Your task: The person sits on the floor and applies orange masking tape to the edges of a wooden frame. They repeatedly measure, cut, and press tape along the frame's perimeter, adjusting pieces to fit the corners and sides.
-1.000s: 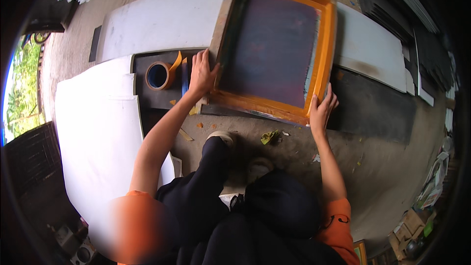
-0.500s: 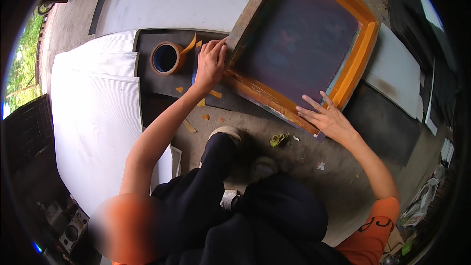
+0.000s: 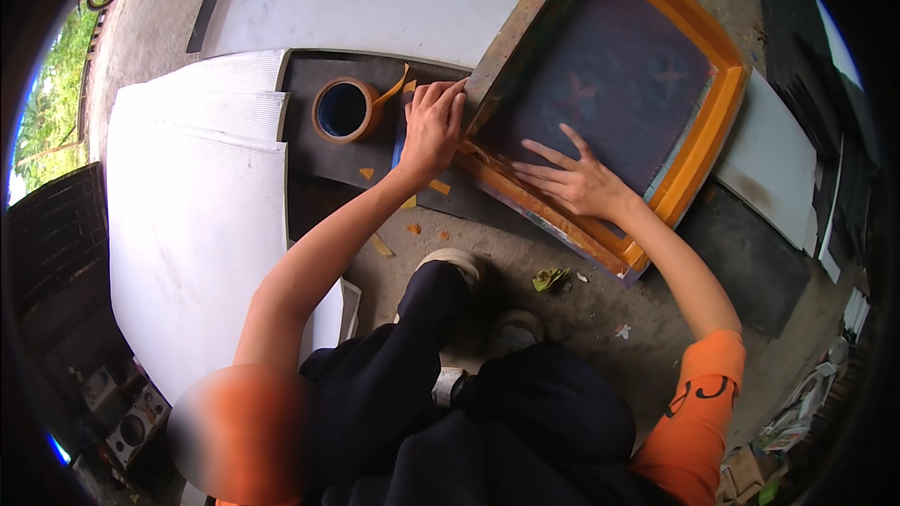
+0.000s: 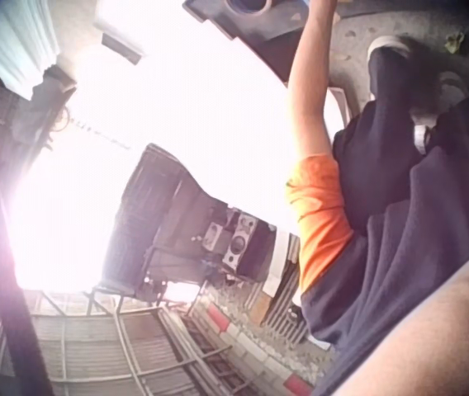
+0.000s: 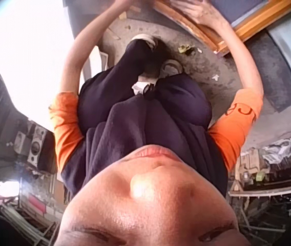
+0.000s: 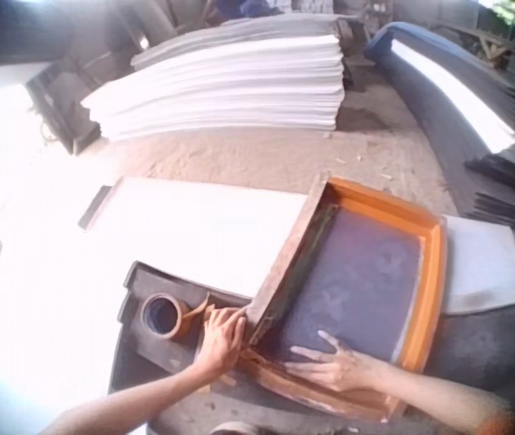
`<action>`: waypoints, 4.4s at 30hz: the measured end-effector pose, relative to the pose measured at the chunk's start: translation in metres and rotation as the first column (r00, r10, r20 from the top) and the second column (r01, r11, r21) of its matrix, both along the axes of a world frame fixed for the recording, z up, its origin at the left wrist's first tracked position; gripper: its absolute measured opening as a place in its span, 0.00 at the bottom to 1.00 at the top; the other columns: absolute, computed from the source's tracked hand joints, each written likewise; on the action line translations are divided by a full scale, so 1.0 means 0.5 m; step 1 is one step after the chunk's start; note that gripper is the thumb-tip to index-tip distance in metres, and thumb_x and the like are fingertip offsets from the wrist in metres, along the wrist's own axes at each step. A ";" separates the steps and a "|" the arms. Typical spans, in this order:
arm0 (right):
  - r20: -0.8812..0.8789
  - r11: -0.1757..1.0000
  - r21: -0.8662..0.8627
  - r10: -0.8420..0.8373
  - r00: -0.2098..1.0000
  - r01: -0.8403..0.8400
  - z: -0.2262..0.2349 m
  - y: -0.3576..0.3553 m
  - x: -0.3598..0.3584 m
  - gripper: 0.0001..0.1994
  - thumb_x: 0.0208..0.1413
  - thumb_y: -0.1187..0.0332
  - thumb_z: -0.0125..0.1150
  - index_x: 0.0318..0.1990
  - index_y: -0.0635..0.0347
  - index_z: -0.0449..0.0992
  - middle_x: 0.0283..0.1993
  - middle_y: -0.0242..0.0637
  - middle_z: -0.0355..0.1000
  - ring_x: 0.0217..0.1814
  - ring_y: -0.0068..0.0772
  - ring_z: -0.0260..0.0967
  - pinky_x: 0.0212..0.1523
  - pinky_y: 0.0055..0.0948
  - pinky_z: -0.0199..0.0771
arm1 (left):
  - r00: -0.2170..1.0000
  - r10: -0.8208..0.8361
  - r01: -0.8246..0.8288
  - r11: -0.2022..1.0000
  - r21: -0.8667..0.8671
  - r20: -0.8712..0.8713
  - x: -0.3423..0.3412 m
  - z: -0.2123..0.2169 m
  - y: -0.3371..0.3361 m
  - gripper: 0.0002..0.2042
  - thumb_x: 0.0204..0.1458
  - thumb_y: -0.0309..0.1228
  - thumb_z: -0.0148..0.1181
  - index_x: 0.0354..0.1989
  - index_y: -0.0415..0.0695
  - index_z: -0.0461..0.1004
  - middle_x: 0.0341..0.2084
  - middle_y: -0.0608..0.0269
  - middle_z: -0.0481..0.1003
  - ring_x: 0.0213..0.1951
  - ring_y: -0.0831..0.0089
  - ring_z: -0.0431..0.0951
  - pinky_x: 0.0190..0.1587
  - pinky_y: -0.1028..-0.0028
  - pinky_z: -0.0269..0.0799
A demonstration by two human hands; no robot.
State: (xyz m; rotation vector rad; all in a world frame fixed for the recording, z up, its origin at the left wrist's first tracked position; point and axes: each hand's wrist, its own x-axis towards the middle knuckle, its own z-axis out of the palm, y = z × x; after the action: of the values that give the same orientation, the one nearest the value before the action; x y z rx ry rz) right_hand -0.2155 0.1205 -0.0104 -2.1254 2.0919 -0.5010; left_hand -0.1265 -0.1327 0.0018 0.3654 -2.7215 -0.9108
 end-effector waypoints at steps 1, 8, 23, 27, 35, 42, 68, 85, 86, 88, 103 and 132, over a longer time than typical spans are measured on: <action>-0.028 1.000 0.026 0.011 1.000 -0.010 0.005 0.033 0.001 0.19 0.53 0.68 0.51 0.53 0.47 0.73 0.63 0.16 0.62 0.73 0.23 0.41 0.72 0.54 0.26 | 1.000 0.000 0.000 1.000 0.000 -0.002 0.001 0.000 0.001 0.13 0.59 0.33 0.46 0.50 0.45 0.72 0.41 0.62 0.71 0.47 0.63 0.67 0.47 0.64 0.59; -0.043 1.000 0.005 -0.022 0.999 0.023 -0.002 0.025 0.012 0.18 0.52 0.69 0.52 0.52 0.47 0.74 0.60 0.17 0.65 0.72 0.23 0.45 0.71 0.56 0.27 | 1.000 0.000 0.000 1.000 0.006 -0.004 -0.003 0.000 0.006 0.13 0.59 0.32 0.46 0.50 0.45 0.72 0.40 0.62 0.70 0.46 0.62 0.66 0.47 0.63 0.60; -0.057 0.996 -0.065 -0.065 0.996 0.062 -0.034 -0.139 0.001 0.14 0.51 0.69 0.51 0.43 0.46 0.78 0.46 0.15 0.70 0.71 0.27 0.44 0.71 0.58 0.29 | 1.000 -0.003 0.004 1.000 0.018 -0.024 -0.002 0.002 0.005 0.13 0.60 0.32 0.45 0.49 0.45 0.71 0.39 0.59 0.70 0.45 0.60 0.66 0.47 0.62 0.60; -0.052 0.992 -0.095 -0.087 0.995 0.082 -0.032 -0.097 0.008 0.15 0.53 0.67 0.50 0.46 0.47 0.77 0.57 0.17 0.66 0.72 0.30 0.41 0.70 0.57 0.30 | 1.000 -0.010 0.010 1.000 0.021 0.004 0.000 0.004 0.000 0.13 0.60 0.32 0.44 0.49 0.44 0.71 0.40 0.59 0.69 0.46 0.60 0.66 0.48 0.63 0.60; 0.137 0.987 0.070 -0.154 0.978 0.146 0.030 0.099 0.039 0.17 0.52 0.70 0.55 0.51 0.50 0.75 0.59 0.22 0.66 0.66 0.30 0.51 0.69 0.47 0.41 | 1.000 -0.029 0.028 0.998 0.051 0.005 -0.002 -0.001 0.000 0.13 0.60 0.31 0.45 0.50 0.42 0.70 0.40 0.57 0.69 0.45 0.59 0.67 0.49 0.64 0.61; 0.661 0.783 0.254 -0.570 0.489 0.568 0.073 0.055 0.095 0.11 0.55 0.74 0.55 0.45 0.62 0.74 0.38 0.38 0.70 0.40 0.35 0.69 0.39 0.32 0.71 | 0.999 -0.038 0.037 0.997 0.072 0.011 0.002 0.002 -0.005 0.13 0.60 0.30 0.44 0.50 0.40 0.70 0.39 0.54 0.69 0.44 0.57 0.67 0.50 0.64 0.61; 0.686 0.686 0.350 -0.651 0.324 0.638 0.046 -0.108 0.078 0.10 0.51 0.66 0.58 0.36 0.63 0.77 0.34 0.49 0.74 0.38 0.52 0.72 0.40 0.40 0.72 | 0.663 -0.660 0.740 0.647 -0.181 0.354 -0.051 0.108 -0.038 0.11 0.47 0.40 0.63 0.39 0.55 0.78 0.47 0.73 0.71 0.56 0.66 0.60 0.59 0.53 0.50; 0.403 0.893 0.083 -0.436 0.804 0.443 0.071 0.001 0.049 0.15 0.50 0.81 0.51 0.45 0.59 0.77 0.48 0.36 0.74 0.56 0.35 0.66 0.54 0.34 0.65 | 0.551 -0.683 0.834 0.472 -0.286 0.479 -0.055 0.146 -0.034 0.04 0.47 0.32 0.62 0.31 0.54 0.80 0.34 0.74 0.76 0.50 0.72 0.65 0.53 0.64 0.58; 0.262 0.926 0.063 -0.374 0.889 0.371 0.073 0.030 0.040 0.18 0.48 0.82 0.51 0.46 0.57 0.78 0.49 0.32 0.74 0.58 0.32 0.64 0.56 0.34 0.63 | 0.567 -0.674 0.823 0.483 -0.299 0.473 -0.048 0.149 -0.037 0.04 0.47 0.32 0.62 0.31 0.53 0.80 0.35 0.73 0.76 0.50 0.71 0.65 0.53 0.64 0.58; 0.107 0.946 0.221 -0.265 0.958 0.237 0.069 0.081 0.027 0.23 0.51 0.79 0.48 0.55 0.52 0.71 0.62 0.21 0.63 0.68 0.30 0.51 0.67 0.40 0.50 | 0.595 -0.677 0.803 0.527 -0.280 0.433 -0.035 0.151 -0.043 0.05 0.47 0.29 0.62 0.33 0.49 0.79 0.41 0.68 0.73 0.52 0.66 0.64 0.56 0.62 0.57; -0.210 0.991 0.107 -0.057 0.976 0.081 0.015 0.093 0.034 0.23 0.54 0.68 0.49 0.59 0.44 0.68 0.66 0.11 0.56 0.74 0.29 0.38 0.73 0.51 0.26 | 0.989 0.106 -0.113 0.992 0.062 0.104 0.044 -0.003 -0.005 0.16 0.56 0.31 0.46 0.52 0.42 0.62 0.45 0.53 0.61 0.51 0.59 0.60 0.53 0.60 0.51; 0.478 0.635 0.279 -0.742 0.469 0.720 0.083 0.017 0.177 0.10 0.53 0.77 0.48 0.40 0.72 0.71 0.40 0.47 0.67 0.44 0.48 0.64 0.47 0.41 0.67 | 0.999 0.021 -0.021 0.999 0.025 0.025 0.040 -0.005 -0.007 0.13 0.53 0.26 0.46 0.48 0.42 0.64 0.42 0.54 0.64 0.49 0.57 0.64 0.51 0.62 0.56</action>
State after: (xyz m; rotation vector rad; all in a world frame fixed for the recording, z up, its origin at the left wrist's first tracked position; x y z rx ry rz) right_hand -0.1269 0.1290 0.0313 -0.7237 2.4625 -0.9998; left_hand -0.1066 -0.1362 -0.0007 0.4120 -2.7254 -0.9425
